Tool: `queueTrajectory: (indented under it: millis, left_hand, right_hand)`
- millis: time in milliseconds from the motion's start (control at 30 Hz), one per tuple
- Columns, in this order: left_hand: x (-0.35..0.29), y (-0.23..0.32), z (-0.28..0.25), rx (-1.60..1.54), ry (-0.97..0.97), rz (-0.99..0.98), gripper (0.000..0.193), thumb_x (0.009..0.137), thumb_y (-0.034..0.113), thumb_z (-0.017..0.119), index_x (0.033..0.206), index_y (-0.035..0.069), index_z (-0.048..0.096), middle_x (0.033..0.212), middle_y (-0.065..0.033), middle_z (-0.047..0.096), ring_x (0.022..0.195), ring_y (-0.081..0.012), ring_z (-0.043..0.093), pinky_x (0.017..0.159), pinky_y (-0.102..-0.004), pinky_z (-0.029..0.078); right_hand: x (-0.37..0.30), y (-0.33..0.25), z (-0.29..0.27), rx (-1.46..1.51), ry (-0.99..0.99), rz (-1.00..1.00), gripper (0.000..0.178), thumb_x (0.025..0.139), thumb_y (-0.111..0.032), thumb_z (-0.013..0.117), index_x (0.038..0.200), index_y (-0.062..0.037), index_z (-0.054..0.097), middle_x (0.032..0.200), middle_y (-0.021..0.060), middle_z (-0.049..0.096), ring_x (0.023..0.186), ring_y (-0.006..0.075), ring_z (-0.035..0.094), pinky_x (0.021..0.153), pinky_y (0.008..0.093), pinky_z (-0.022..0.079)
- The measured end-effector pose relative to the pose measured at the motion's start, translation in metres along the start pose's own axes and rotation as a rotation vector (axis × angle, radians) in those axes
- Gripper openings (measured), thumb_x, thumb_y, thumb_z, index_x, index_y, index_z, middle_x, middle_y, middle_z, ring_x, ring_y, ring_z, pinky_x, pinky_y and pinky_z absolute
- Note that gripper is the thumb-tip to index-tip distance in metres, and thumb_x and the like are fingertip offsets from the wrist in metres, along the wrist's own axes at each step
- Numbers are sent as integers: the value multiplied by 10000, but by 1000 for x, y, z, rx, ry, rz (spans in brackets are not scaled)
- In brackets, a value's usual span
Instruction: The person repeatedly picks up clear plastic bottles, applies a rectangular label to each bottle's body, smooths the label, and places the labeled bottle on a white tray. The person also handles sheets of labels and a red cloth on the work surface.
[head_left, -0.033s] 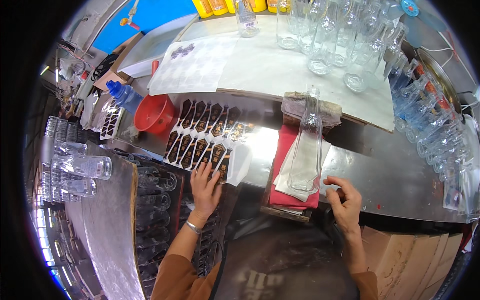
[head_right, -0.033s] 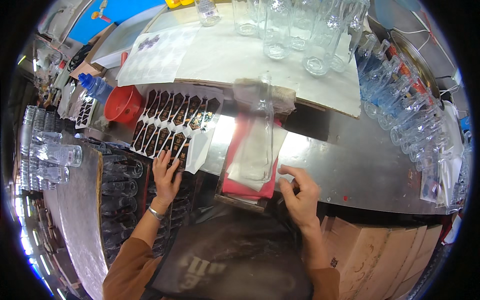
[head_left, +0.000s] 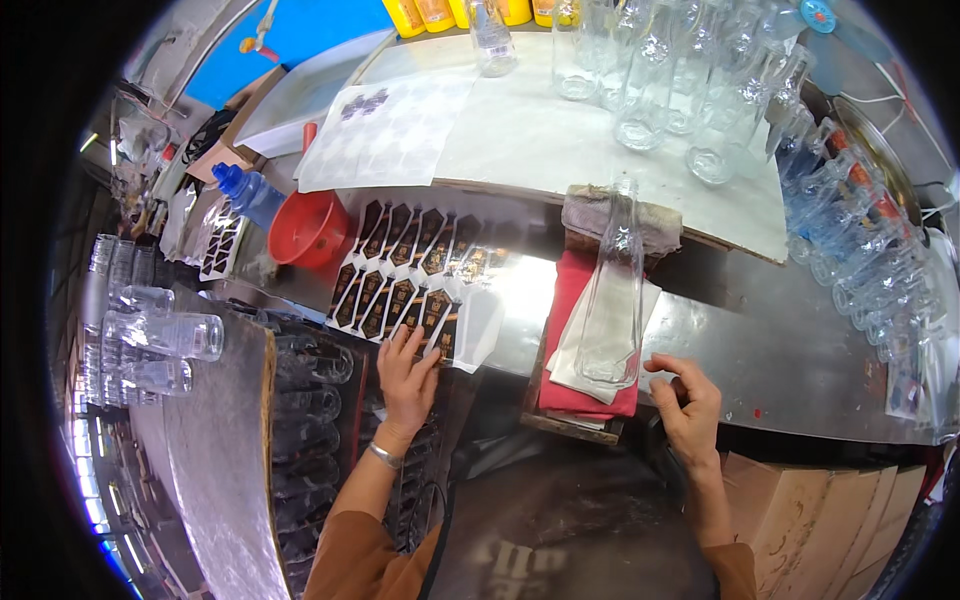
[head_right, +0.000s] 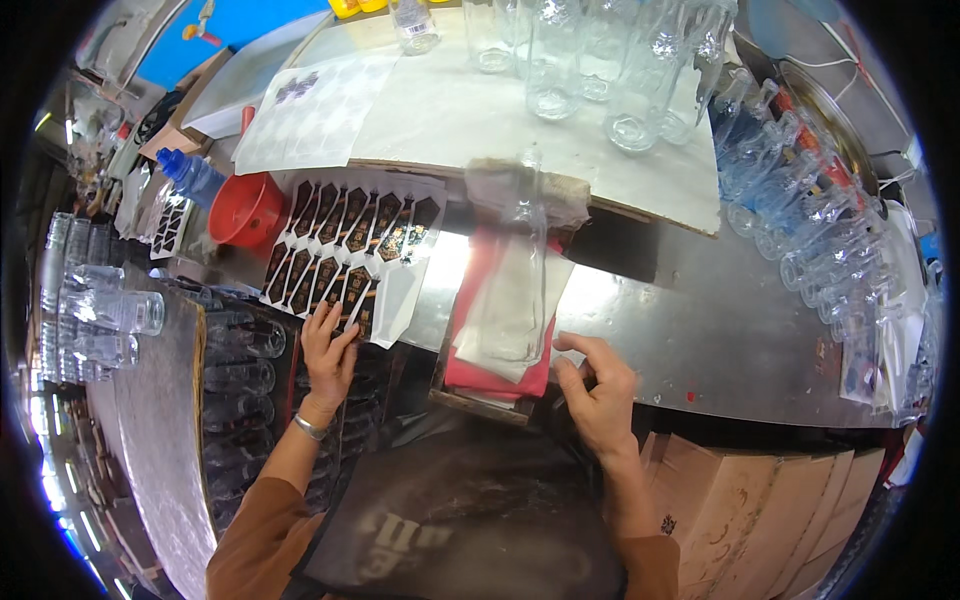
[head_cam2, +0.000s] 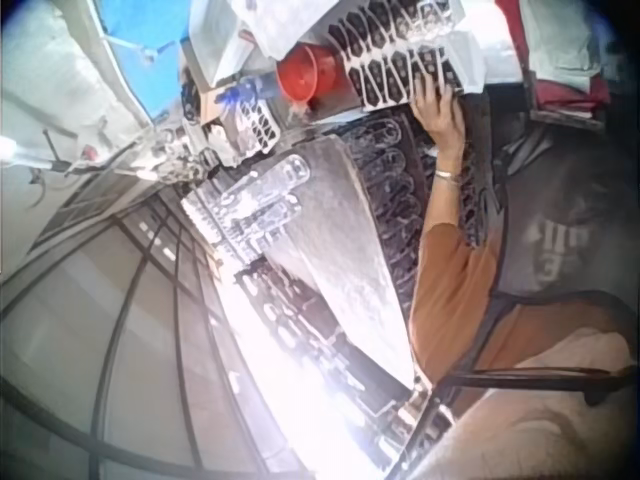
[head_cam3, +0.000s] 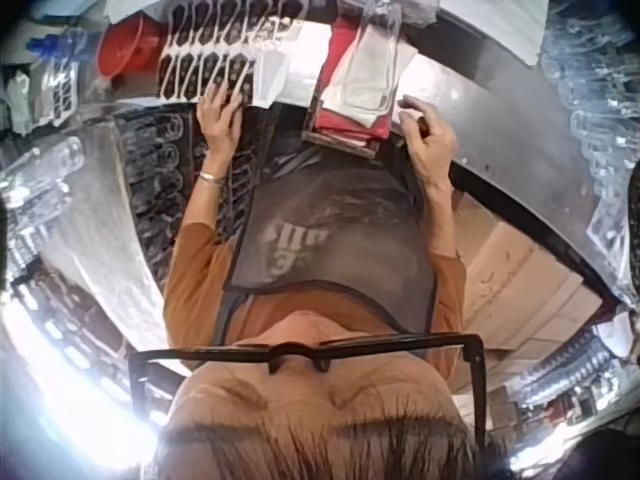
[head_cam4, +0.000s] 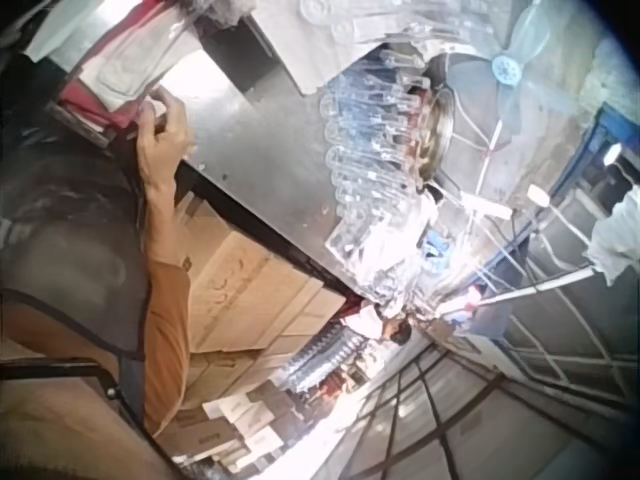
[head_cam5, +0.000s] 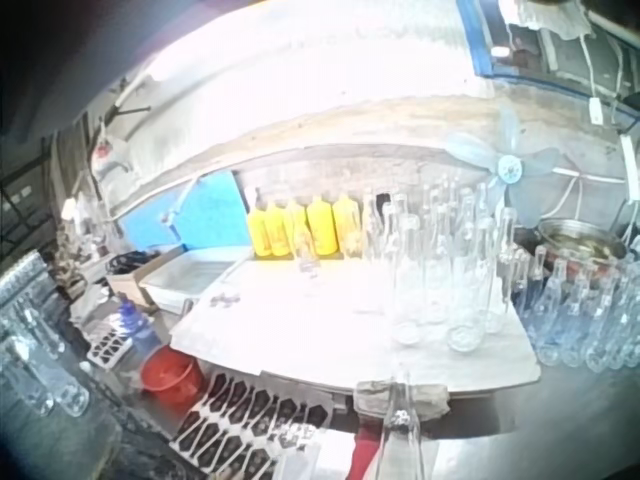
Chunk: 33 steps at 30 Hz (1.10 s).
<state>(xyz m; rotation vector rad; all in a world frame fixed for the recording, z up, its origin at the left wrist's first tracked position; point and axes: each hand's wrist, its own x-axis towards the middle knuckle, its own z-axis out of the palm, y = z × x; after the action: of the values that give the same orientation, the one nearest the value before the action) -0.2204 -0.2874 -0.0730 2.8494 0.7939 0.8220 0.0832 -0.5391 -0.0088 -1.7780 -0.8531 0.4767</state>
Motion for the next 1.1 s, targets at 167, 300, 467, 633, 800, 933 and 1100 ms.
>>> queueTrajectory:
  millis: [167,300,467,633,800,933,1100]
  left_hand:
    - [19,21,-11,-780,-64,-564,81,948,41,645,961,-12,706,1146,-118,712,1055,-213,686,898,-358,534]
    - [100,55,-16,-1448,-5,-929,195,1031,180,558,1016,9,651,1091,-135,716,997,-174,692,923,-350,573]
    - [188,139,-10,-891,-59,53,96,902,3,657,988,19,696,1270,-190,684,1177,-299,665,963,-382,547]
    - [173,156,-1,-462,-117,392,203,767,26,770,951,58,689,1277,-155,682,1234,-326,635,946,-389,550]
    - [165,160,-14,-504,-191,372,186,778,122,795,919,62,690,1299,-165,670,1280,-361,596,1024,-444,495]
    - [183,154,-1,-540,-193,286,375,829,144,758,1185,61,675,1501,-249,464,1382,-418,471,1101,-472,421]
    - [179,146,25,-594,-294,128,595,876,141,710,1442,77,539,1598,-277,293,1436,-441,380,1146,-468,374]
  right_hand:
    - [-1,1,-7,12,-22,15,216,866,-45,691,1081,-19,704,939,55,719,575,94,474,573,261,428]
    - [5,1,-6,76,0,29,209,876,-55,692,1082,-21,713,908,60,731,574,93,505,562,260,440]
    - [14,1,-9,72,19,-20,217,875,-70,712,1086,-18,717,892,80,734,565,100,535,543,262,447]
    - [19,4,-16,62,-14,35,219,891,-56,681,1103,-10,714,908,64,742,573,77,516,555,245,440]
    - [38,6,-13,134,-89,58,257,905,-109,693,1142,-10,697,947,82,740,572,81,539,549,253,450]
    - [75,-10,-5,198,-147,124,349,924,-176,695,1215,13,653,1012,121,736,625,99,592,592,272,488]
    - [82,-22,6,51,-196,41,538,899,-237,722,1338,31,564,1174,218,693,1012,303,705,828,371,555]
